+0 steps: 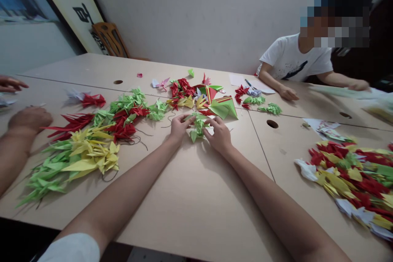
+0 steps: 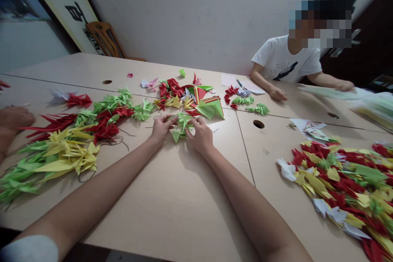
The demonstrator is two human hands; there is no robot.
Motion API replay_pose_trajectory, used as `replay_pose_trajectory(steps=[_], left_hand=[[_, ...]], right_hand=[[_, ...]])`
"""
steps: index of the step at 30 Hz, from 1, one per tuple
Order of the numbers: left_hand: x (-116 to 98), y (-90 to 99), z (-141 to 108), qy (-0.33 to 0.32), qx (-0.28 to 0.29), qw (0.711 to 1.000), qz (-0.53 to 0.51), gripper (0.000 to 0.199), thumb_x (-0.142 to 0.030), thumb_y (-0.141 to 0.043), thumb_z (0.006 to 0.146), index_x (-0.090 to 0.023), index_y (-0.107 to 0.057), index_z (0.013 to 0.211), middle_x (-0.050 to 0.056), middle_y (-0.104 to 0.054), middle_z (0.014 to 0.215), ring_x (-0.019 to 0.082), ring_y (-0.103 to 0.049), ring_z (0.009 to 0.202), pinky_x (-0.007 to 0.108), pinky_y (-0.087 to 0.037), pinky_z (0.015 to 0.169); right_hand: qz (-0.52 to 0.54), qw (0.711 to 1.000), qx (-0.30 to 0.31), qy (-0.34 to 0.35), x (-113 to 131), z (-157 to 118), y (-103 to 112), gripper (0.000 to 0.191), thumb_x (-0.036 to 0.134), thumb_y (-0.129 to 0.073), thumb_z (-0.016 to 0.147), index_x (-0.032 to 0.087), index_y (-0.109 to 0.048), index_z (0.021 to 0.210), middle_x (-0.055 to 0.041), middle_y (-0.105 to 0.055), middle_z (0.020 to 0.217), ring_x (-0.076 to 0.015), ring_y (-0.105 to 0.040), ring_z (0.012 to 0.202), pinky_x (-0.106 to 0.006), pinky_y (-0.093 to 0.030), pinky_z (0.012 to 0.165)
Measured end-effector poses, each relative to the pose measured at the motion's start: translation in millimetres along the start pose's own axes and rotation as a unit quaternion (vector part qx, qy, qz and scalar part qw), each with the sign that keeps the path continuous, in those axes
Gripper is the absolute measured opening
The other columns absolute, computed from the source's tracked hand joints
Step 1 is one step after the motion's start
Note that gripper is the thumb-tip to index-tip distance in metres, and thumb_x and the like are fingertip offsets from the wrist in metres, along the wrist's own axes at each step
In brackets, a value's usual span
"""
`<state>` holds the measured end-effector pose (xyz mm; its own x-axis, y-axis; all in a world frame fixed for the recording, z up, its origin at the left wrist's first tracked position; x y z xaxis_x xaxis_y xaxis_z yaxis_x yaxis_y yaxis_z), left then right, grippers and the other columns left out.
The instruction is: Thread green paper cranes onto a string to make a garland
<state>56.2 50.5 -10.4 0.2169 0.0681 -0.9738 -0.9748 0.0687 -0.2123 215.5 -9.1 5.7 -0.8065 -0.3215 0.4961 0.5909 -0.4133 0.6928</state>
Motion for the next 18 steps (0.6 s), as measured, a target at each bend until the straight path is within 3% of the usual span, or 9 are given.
replay_pose_trajectory(steps=[7,11,15,18], left_hand=[[-0.7,-0.6,0.4,0.032,0.008,0.999,-0.025,0.055,-0.045,-0.085,0.052,-0.013,-0.065,0.092,0.006,-0.071,0.077,0.018,-0.068,0.066,0.025,-0.050,0.057],[-1.0,-1.2,0.7,0.029,-0.014,0.999,-0.039,0.052,-0.042,-0.084,0.056,-0.015,-0.058,0.092,0.004,-0.069,0.076,0.018,-0.069,0.066,0.024,-0.052,0.057],[0.4,-0.1,2.1,0.017,-0.048,0.997,-0.054,0.049,-0.041,-0.082,0.061,-0.017,-0.053,0.093,0.002,-0.067,0.077,0.018,-0.070,0.067,0.023,-0.053,0.057],[2.2,5.1,3.7,-0.031,-0.095,0.994,-0.033,0.045,-0.041,-0.079,0.065,-0.017,-0.053,0.093,0.005,-0.067,0.088,0.017,-0.070,0.071,0.025,-0.055,0.062]], right_hand=[[-0.042,0.997,-0.047,-0.039,-4.5,-1.6,0.8,0.021,0.022,-0.052,0.083,0.021,-0.064,0.100,-0.0069,-0.054,0.105,-0.0129,-0.050,0.064,-0.026,-0.038,0.057],[-0.029,0.995,-0.048,-0.088,-6.7,-0.8,2.8,0.021,0.013,-0.047,0.078,0.020,-0.062,0.091,-0.0050,-0.056,0.099,-0.0128,-0.050,0.063,-0.027,-0.038,0.059],[-0.026,0.993,0.013,-0.117,-12.2,0.3,-0.5,0.018,0.014,-0.050,0.076,0.020,-0.062,0.088,-0.0037,-0.057,0.098,-0.0131,-0.052,0.064,-0.028,-0.040,0.063],[-0.051,0.990,0.068,-0.116,-14.6,0.2,-4.2,0.017,0.019,-0.054,0.079,0.022,-0.064,0.091,-0.0042,-0.058,0.100,-0.0154,-0.054,0.073,-0.028,-0.039,0.064]])
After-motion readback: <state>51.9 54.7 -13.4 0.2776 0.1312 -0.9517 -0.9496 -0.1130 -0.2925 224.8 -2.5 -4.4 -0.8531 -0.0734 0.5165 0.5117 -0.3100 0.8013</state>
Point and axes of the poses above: each hand's wrist, its own z-axis towards the middle knuckle, its own y-axis out of the back of the hand, x = y × z, the point moved 2 cm from there along z, towards the middle knuckle
